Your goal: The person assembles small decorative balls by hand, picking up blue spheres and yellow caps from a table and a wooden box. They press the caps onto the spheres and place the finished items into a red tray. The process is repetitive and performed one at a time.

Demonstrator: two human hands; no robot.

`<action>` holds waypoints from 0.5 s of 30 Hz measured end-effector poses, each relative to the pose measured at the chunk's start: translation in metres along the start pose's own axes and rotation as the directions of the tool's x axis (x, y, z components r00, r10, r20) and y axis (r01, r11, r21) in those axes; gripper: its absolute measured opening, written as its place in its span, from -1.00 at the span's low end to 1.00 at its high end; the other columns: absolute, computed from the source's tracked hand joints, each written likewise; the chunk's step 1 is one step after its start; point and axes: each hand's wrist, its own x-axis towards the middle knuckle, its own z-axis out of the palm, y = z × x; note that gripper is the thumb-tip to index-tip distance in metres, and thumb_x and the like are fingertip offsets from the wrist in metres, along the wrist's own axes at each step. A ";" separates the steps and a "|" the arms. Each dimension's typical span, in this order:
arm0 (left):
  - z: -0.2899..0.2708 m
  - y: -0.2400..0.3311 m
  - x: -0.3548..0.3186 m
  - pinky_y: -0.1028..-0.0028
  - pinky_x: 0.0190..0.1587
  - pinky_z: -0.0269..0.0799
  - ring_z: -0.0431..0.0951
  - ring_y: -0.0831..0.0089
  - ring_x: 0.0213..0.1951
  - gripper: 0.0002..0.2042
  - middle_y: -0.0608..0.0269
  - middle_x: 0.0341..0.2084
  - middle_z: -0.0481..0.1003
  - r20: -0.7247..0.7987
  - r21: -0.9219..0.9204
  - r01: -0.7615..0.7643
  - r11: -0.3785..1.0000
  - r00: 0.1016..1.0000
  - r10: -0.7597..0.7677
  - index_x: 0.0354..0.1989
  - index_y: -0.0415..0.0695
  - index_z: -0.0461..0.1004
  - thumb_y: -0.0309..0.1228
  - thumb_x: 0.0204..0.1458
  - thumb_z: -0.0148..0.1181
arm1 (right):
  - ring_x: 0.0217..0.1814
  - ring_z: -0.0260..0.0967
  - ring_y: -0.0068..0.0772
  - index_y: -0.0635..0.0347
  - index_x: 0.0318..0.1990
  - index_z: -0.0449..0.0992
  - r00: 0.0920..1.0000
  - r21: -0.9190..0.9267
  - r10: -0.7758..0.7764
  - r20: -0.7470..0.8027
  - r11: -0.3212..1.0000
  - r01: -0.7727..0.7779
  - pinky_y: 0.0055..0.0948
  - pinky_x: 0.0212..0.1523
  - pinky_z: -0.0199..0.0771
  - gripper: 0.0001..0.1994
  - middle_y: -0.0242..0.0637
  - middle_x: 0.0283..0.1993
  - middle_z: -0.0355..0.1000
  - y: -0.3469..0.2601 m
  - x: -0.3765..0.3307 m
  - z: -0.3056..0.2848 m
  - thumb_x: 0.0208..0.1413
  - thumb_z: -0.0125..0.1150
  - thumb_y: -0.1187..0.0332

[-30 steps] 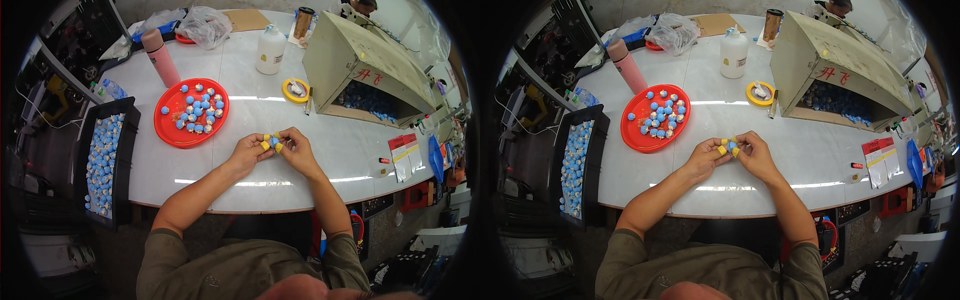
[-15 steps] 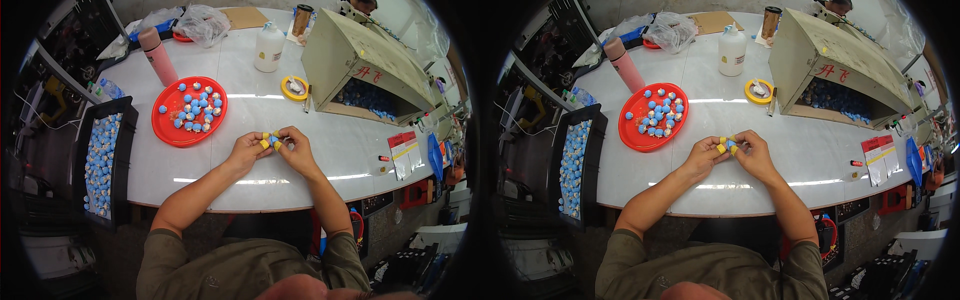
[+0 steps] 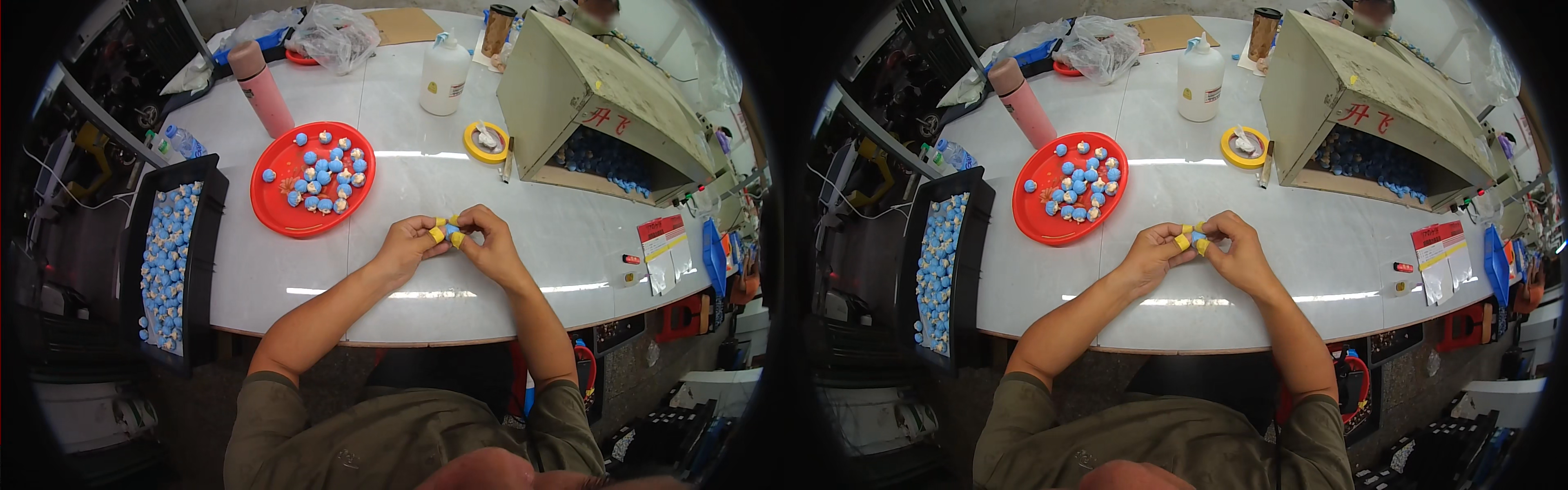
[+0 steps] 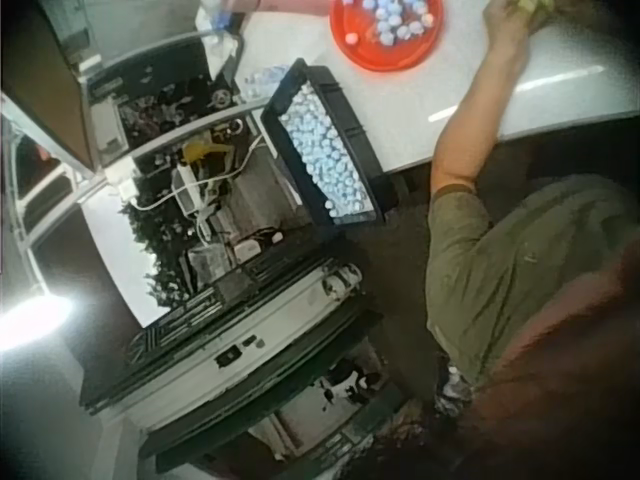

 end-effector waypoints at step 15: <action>0.002 0.009 -0.003 0.54 -0.20 0.55 0.62 0.47 -0.26 -0.76 0.16 -0.27 0.57 -0.032 0.055 0.084 0.995 0.996 -0.083 -0.12 -0.20 0.45 -0.26 0.25 0.15 | -0.40 0.31 -0.69 0.30 -0.32 0.48 0.906 0.184 0.421 0.039 0.888 -0.421 -0.62 -0.32 0.37 -0.73 -0.43 -0.45 0.41 -0.008 0.000 0.014 0.24 0.24 0.23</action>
